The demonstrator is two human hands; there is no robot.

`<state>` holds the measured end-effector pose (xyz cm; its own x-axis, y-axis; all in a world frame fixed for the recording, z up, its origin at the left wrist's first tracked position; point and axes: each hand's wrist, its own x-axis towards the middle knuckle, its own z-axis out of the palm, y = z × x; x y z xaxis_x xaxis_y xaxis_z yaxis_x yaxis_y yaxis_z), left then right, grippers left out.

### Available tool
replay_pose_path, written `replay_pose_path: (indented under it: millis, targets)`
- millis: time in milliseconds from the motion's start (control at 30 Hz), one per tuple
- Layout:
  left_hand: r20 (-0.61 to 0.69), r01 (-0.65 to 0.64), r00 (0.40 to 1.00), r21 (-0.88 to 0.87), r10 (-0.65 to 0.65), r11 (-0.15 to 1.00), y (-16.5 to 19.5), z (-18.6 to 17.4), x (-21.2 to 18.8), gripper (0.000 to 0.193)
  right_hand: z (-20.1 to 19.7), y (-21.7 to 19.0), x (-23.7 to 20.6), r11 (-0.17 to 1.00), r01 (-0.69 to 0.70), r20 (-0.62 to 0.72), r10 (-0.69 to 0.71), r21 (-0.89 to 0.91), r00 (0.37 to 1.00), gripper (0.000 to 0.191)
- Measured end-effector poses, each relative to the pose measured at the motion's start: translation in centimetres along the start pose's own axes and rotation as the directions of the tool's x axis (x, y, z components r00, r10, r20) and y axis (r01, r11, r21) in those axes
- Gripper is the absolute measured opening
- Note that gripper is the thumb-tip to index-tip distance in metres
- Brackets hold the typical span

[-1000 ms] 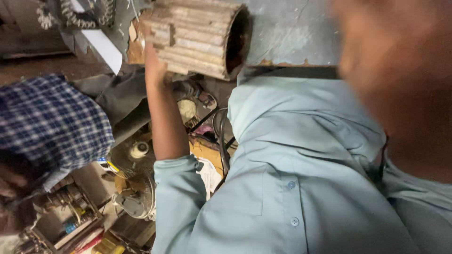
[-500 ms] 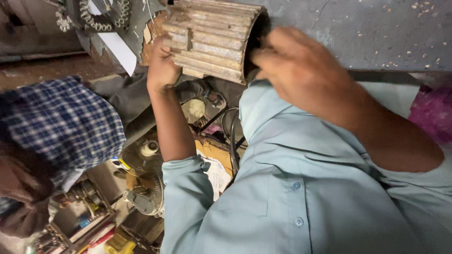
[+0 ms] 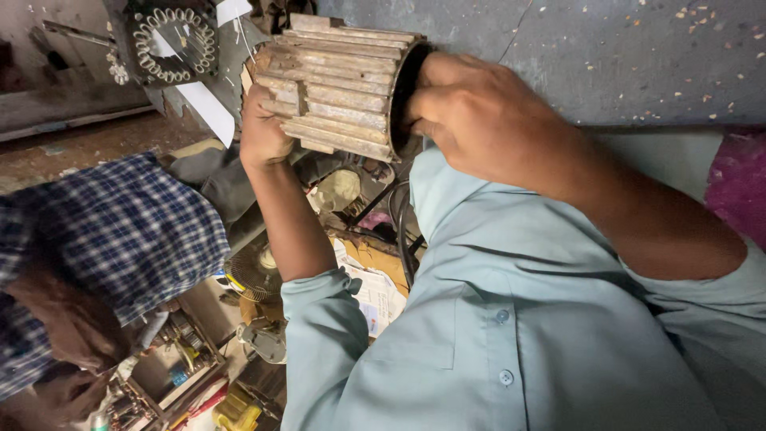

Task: The person cuts a white strip with scissors and inserts it into slots on a cylindrical motor stator. They then use a metal tool to press the strip into place and handle a copper wire coil.

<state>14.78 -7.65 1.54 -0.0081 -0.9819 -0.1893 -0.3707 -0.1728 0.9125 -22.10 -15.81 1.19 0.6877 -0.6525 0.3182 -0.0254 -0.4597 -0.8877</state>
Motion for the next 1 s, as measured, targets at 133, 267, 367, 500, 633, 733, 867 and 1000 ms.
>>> replay_pose_path:
  millis: [133, 267, 367, 500, 633, 733, 867, 1000]
  targets:
    - [-0.012, 0.032, 0.999, -0.089, -0.033, 0.996, 0.9, 0.3, 0.4, 0.028, 0.1, 0.1, 0.0, 0.999, -0.032, 0.038, 0.033, -0.043, 0.999, 0.004]
    - [-0.007, 0.031, 0.999, -0.054, -0.032, 0.998, 0.8, 0.3, 0.5, 0.028, 0.1, 0.1, 0.0, 1.000, -0.016, -0.039, 0.017, 0.004, 0.999, 0.005]
    - [-0.045, 0.025, 0.999, -0.089, -0.029, 0.996, 0.4, 0.5, 0.5, 0.028, 0.2, 0.0, -0.1, 1.000, 0.024, -0.091, -0.022, 0.018, 0.996, 0.008]
    - [-0.132, 0.048, 0.988, -0.251, -0.083, 0.967, 0.3, 0.9, 0.3, 0.025, 0.5, -0.3, -0.2, 0.993, -0.087, -0.134, 0.097, 0.079, 0.986, 0.011]
    - [-0.039, 0.003, 0.999, 0.155, 0.004, 0.988, 1.3, 0.5, 0.2, 0.020, 1.1, -0.7, -0.5, 0.983, -0.171, -0.164, 0.180, 0.068, 0.970, 0.010]
    - [0.002, -0.066, 0.998, 0.351, 0.069, 0.934, 1.7, 0.5, 0.3, 0.019, 1.8, -0.9, -0.9, 0.994, -0.022, -0.269, -0.007, -0.103, 0.963, 0.008]
    - [-0.064, -0.136, 0.982, 0.406, 0.177, 0.904, 0.7, 1.0, 1.0, 0.030, 3.3, -1.1, -0.6, 0.926, 0.001, -0.334, -0.138, -0.377, 0.932, 0.013]
    - [-0.234, 0.065, 0.969, -0.046, -0.074, 0.997, -1.9, 0.6, 1.6, 0.036, 4.7, -0.9, -0.2, 0.892, -0.043, -0.384, -0.150, -0.451, 0.911, 0.016]
